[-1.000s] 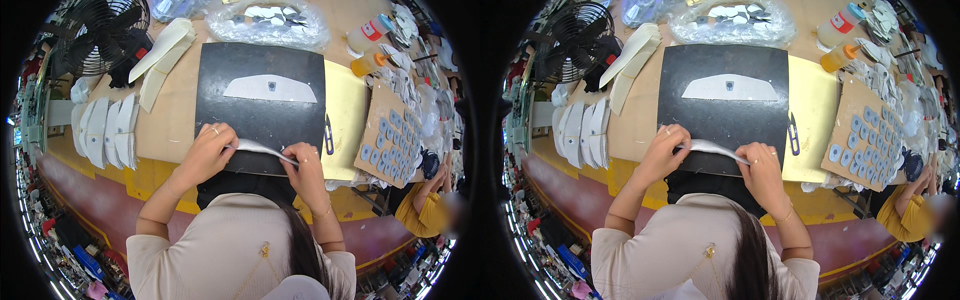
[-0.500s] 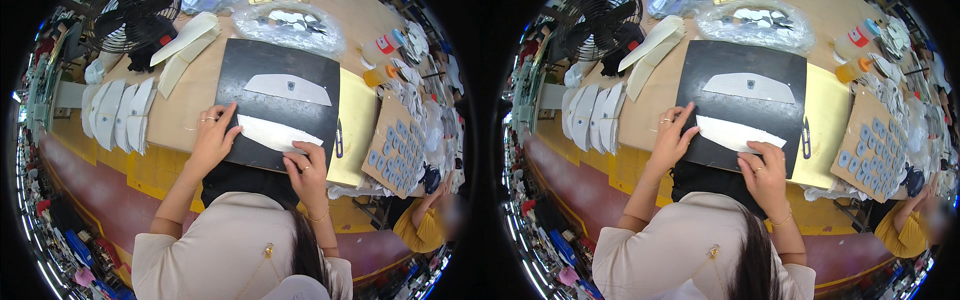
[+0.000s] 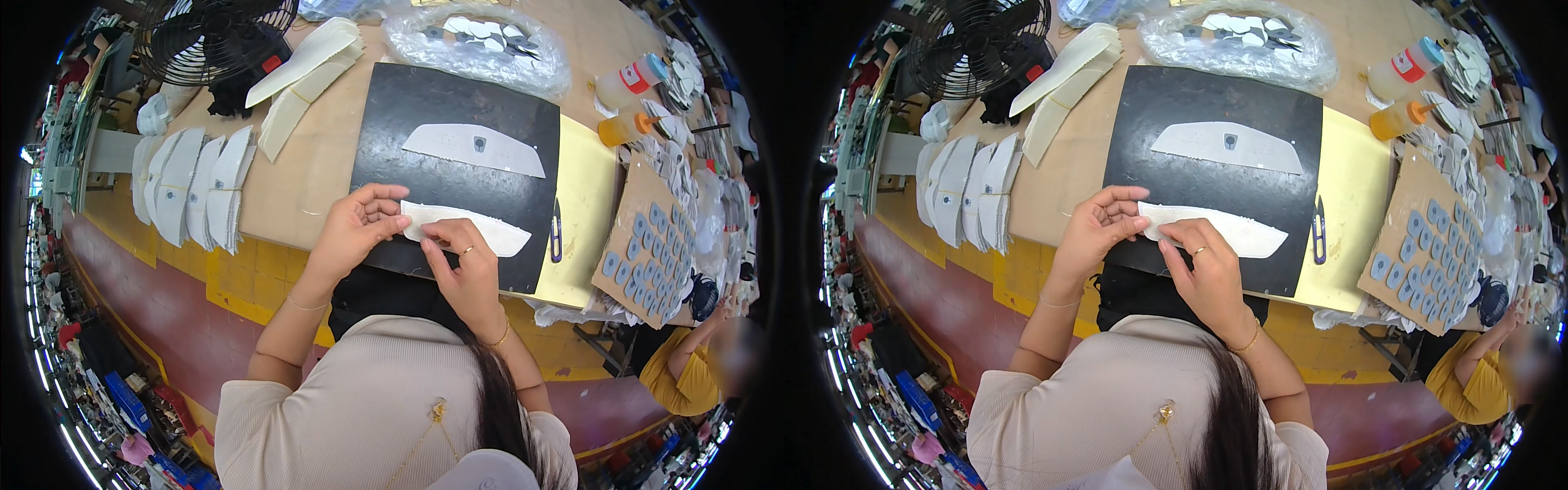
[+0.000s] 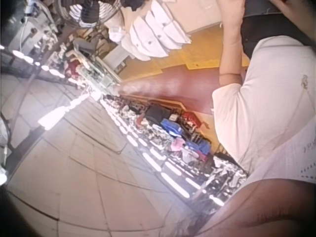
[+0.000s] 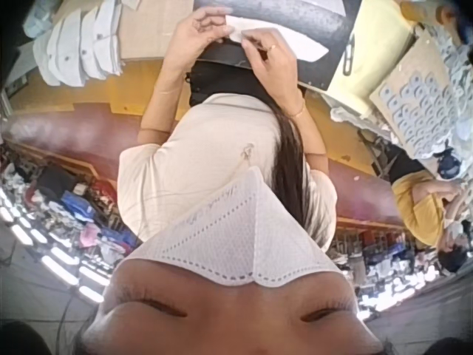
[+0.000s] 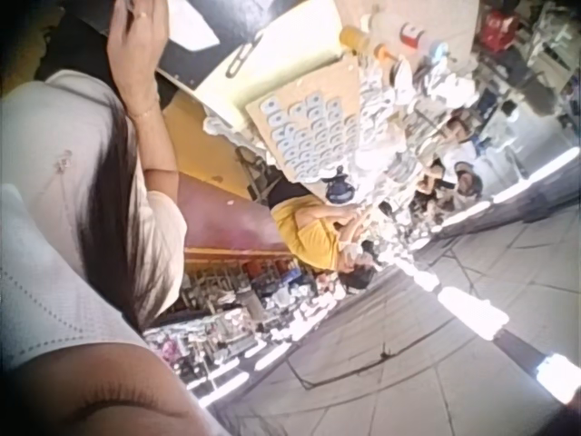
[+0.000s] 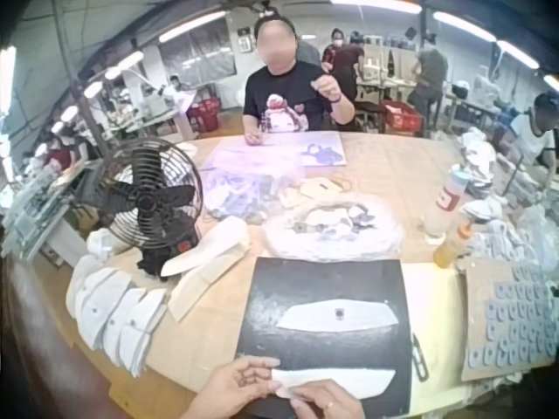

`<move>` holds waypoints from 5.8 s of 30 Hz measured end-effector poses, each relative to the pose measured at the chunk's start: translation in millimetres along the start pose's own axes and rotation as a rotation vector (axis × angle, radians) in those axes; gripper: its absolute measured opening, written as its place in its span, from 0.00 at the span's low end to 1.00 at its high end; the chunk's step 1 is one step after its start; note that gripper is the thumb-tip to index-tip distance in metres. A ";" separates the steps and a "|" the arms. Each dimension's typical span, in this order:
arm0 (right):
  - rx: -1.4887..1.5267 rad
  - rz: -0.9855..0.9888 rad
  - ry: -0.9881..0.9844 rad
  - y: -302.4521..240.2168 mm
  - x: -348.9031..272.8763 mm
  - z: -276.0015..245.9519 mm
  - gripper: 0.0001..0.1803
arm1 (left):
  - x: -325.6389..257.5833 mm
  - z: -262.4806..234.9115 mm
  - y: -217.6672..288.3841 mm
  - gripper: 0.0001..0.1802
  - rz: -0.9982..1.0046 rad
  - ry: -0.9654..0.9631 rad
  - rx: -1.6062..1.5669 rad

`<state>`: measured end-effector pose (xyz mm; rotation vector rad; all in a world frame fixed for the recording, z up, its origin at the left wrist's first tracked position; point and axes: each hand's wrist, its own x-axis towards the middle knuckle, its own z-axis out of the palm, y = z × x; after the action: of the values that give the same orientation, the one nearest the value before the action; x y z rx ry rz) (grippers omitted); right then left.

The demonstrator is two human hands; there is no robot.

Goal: The person uses a craft knife to trim a white curved mask piece, then peels a backing and presses a blue sticker into a central cutout. She repeats this with additional mask pieces, applies glue from a squeeze bottle, and presses the pieces together on a black work mat.

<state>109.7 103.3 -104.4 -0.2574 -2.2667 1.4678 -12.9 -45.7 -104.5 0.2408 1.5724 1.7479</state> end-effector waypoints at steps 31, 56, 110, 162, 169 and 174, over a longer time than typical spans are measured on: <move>-0.007 -0.038 0.007 -20.3 2.8 -18.7 0.06 | -34.0 22.2 15.8 0.05 0.041 -0.062 0.117; 0.555 0.440 -0.264 -22.2 -10.0 -46.7 0.14 | -34.5 39.2 28.1 0.15 0.167 -0.325 0.343; 0.191 0.390 -0.350 -33.8 2.0 -76.9 0.13 | -41.4 11.0 73.0 0.16 -0.179 -0.409 0.346; -0.741 -0.230 -1.068 -78.6 110.9 -162.5 0.04 | -79.8 -68.0 97.8 0.14 -0.224 -0.519 0.519; -0.800 -0.438 -1.026 -7.2 136.1 5.0 0.11 | -56.7 -21.4 93.7 0.19 0.101 -0.866 0.838; -0.534 -0.322 -0.581 -7.9 139.2 -52.3 0.12 | -49.5 -25.2 75.4 0.17 0.178 -0.926 0.777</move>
<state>9.5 195.5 -44.2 0.4247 -2.9577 0.8138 -23.9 -93.1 -24.5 1.3731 1.4138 0.7943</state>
